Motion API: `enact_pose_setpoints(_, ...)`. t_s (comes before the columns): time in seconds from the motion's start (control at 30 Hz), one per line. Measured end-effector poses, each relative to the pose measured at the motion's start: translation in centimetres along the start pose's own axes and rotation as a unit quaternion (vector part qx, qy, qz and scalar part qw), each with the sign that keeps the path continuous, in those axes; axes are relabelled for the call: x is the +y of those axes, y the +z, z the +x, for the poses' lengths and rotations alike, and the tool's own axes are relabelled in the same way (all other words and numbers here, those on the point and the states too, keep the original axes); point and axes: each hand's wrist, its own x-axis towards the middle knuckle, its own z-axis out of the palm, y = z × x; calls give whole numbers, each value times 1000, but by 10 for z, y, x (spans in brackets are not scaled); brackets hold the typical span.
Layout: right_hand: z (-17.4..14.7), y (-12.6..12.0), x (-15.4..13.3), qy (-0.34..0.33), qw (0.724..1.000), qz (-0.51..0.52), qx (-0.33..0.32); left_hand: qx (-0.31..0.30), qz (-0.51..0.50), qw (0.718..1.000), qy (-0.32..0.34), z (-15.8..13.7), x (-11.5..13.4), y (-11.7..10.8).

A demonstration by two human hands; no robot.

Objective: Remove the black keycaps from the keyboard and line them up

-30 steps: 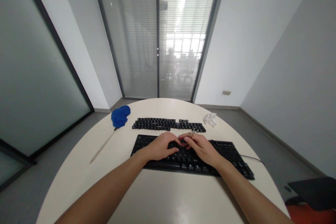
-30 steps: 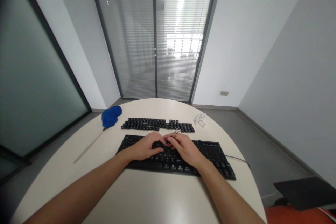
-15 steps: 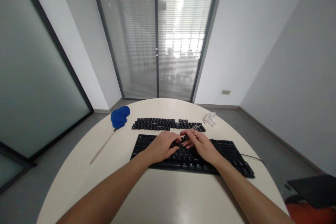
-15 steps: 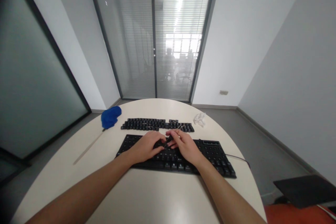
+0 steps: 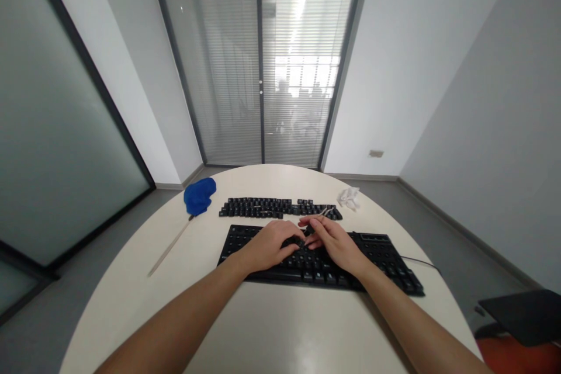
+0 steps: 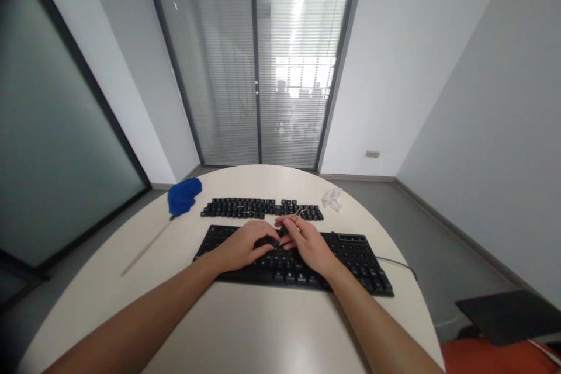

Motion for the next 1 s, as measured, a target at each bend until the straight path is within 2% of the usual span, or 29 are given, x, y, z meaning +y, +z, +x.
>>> enact_pose_setpoints(0.23,0,2,2,-8,1000,-18,-7,5,46,998,34,-1,0,0)
enact_pose_setpoints(0.53,-2,1,-7,-26,990,-131,33,7,107,993,58,-2,5,0)
enact_pose_setpoints(0.67,-1,-9,-9,-28,981,-179,70,87,93,992,-1,6,-2,-6)
enact_pose_setpoints(0.83,0,-23,-14,-16,959,-260,111,177,104,975,-85,32,-14,-24)
enact_pose_setpoints(0.93,0,-27,-16,-9,953,-279,116,193,142,963,-122,43,-21,-25)
enact_pose_setpoints(1.0,-1,-27,-16,-11,947,-300,113,175,167,960,-141,45,-26,-19)
